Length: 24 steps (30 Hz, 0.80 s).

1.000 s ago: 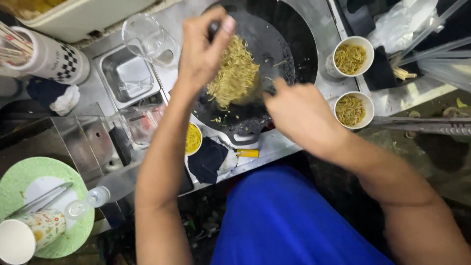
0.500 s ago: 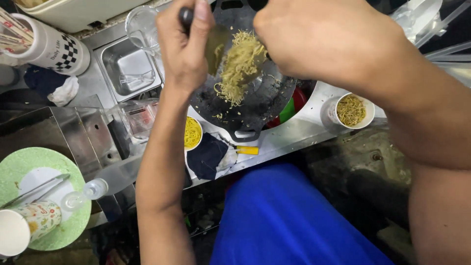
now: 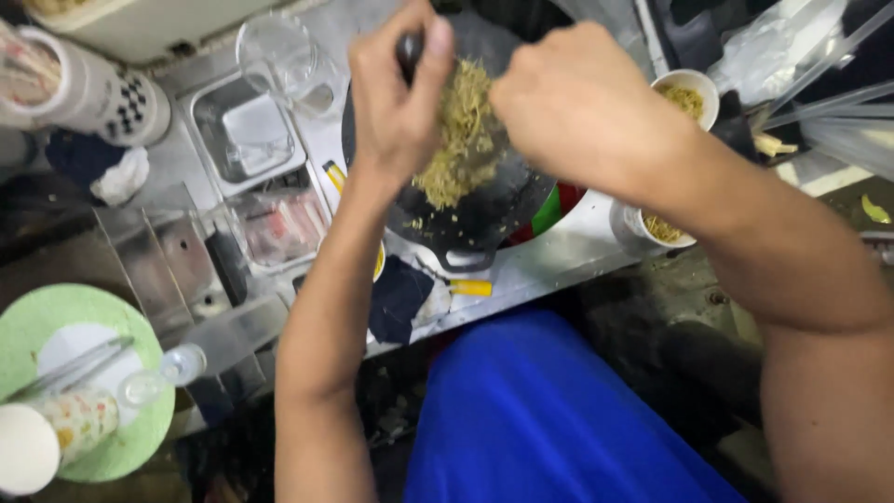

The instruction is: Stir-frying noodles in a wok using two spatulas, including tossing the noodles and adding liquid ingredients.

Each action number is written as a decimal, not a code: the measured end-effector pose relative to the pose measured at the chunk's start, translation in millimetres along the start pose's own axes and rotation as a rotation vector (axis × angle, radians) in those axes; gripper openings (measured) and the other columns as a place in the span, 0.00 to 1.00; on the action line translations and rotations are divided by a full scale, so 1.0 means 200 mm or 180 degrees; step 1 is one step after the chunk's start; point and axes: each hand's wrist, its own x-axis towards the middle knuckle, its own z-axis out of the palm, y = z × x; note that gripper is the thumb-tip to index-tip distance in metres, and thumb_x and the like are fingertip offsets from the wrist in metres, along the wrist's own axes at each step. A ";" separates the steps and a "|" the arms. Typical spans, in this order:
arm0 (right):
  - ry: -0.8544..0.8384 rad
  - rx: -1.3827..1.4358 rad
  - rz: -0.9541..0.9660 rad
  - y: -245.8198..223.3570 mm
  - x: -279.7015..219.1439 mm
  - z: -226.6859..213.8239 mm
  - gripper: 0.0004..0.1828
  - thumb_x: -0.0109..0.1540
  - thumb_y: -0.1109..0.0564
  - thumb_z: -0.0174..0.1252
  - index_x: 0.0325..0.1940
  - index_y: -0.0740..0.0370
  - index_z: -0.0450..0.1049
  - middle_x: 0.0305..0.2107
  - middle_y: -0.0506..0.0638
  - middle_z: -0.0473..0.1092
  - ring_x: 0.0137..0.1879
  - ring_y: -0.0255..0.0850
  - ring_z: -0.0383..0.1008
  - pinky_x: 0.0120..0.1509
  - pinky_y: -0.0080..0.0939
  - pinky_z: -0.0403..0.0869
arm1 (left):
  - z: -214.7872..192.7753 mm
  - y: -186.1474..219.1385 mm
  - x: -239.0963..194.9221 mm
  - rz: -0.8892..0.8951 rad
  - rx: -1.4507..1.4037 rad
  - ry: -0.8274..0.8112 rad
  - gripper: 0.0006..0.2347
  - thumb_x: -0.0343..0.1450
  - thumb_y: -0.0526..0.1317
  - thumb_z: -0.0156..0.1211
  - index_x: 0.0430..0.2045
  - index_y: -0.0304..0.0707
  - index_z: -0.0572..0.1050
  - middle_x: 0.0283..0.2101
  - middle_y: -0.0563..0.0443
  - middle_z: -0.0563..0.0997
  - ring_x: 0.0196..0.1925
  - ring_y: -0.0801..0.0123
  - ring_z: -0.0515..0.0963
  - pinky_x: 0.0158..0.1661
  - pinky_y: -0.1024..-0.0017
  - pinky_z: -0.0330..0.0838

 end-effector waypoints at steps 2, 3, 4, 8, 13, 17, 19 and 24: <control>0.0048 -0.0023 -0.0009 -0.01 -0.09 -0.04 0.10 0.55 0.53 0.57 0.19 0.42 0.77 0.18 0.45 0.75 0.28 0.49 0.81 0.25 0.44 0.70 | 0.04 0.05 -0.01 0.0181 -0.0039 -0.0267 0.17 0.80 0.49 0.41 0.23 0.39 0.59 0.24 0.54 0.57 0.27 0.70 0.57 0.32 0.65 0.50; 0.0024 0.0006 -0.0035 -0.03 -0.08 -0.04 0.10 0.55 0.53 0.57 0.19 0.42 0.77 0.18 0.45 0.75 0.28 0.49 0.81 0.25 0.44 0.70 | 0.04 0.01 -0.03 0.0135 -0.0037 -0.0267 0.17 0.80 0.49 0.41 0.23 0.39 0.59 0.24 0.54 0.57 0.27 0.70 0.57 0.32 0.65 0.50; -0.0122 -0.0022 0.0012 -0.03 -0.06 -0.04 0.09 0.56 0.53 0.56 0.22 0.42 0.79 0.21 0.47 0.77 0.30 0.50 0.83 0.26 0.44 0.72 | 0.04 -0.04 -0.02 0.0088 0.0035 -0.0203 0.16 0.80 0.47 0.43 0.23 0.39 0.61 0.23 0.55 0.58 0.27 0.70 0.58 0.32 0.65 0.52; -0.0424 0.0080 0.0092 0.00 -0.06 -0.05 0.08 0.52 0.57 0.57 0.22 0.46 0.80 0.21 0.48 0.77 0.31 0.52 0.82 0.25 0.45 0.70 | 0.01 -0.07 0.00 -0.0059 -0.0084 -0.0097 0.15 0.78 0.43 0.47 0.21 0.42 0.57 0.22 0.58 0.53 0.26 0.74 0.53 0.30 0.67 0.46; -0.0052 0.0037 -0.0073 -0.01 -0.02 0.02 0.08 0.55 0.53 0.55 0.23 0.46 0.79 0.21 0.49 0.77 0.30 0.51 0.82 0.29 0.47 0.73 | 0.07 -0.04 -0.05 0.0135 -0.0104 -0.0295 0.10 0.76 0.40 0.48 0.24 0.38 0.62 0.25 0.53 0.60 0.28 0.68 0.59 0.32 0.64 0.52; -0.0388 0.0114 0.0024 0.01 -0.10 -0.07 0.06 0.51 0.56 0.58 0.23 0.47 0.79 0.21 0.47 0.77 0.31 0.52 0.82 0.25 0.48 0.73 | -0.01 -0.15 -0.06 -0.0198 -0.0235 -0.0139 0.11 0.77 0.42 0.47 0.23 0.42 0.63 0.22 0.57 0.64 0.23 0.72 0.64 0.26 0.70 0.57; -0.0491 0.0119 0.0034 -0.03 -0.08 -0.04 0.07 0.53 0.54 0.57 0.24 0.47 0.80 0.22 0.48 0.78 0.31 0.52 0.83 0.26 0.47 0.73 | -0.03 -0.10 -0.09 -0.0136 -0.0083 -0.0111 0.12 0.77 0.43 0.48 0.23 0.40 0.62 0.22 0.56 0.61 0.24 0.71 0.61 0.28 0.67 0.53; -0.0339 0.0186 -0.0019 -0.01 -0.12 -0.01 0.07 0.52 0.57 0.57 0.21 0.48 0.78 0.21 0.48 0.76 0.30 0.52 0.81 0.26 0.47 0.70 | -0.02 -0.14 -0.12 -0.0091 0.0056 -0.0156 0.12 0.77 0.43 0.47 0.22 0.42 0.61 0.22 0.57 0.58 0.24 0.72 0.58 0.28 0.68 0.49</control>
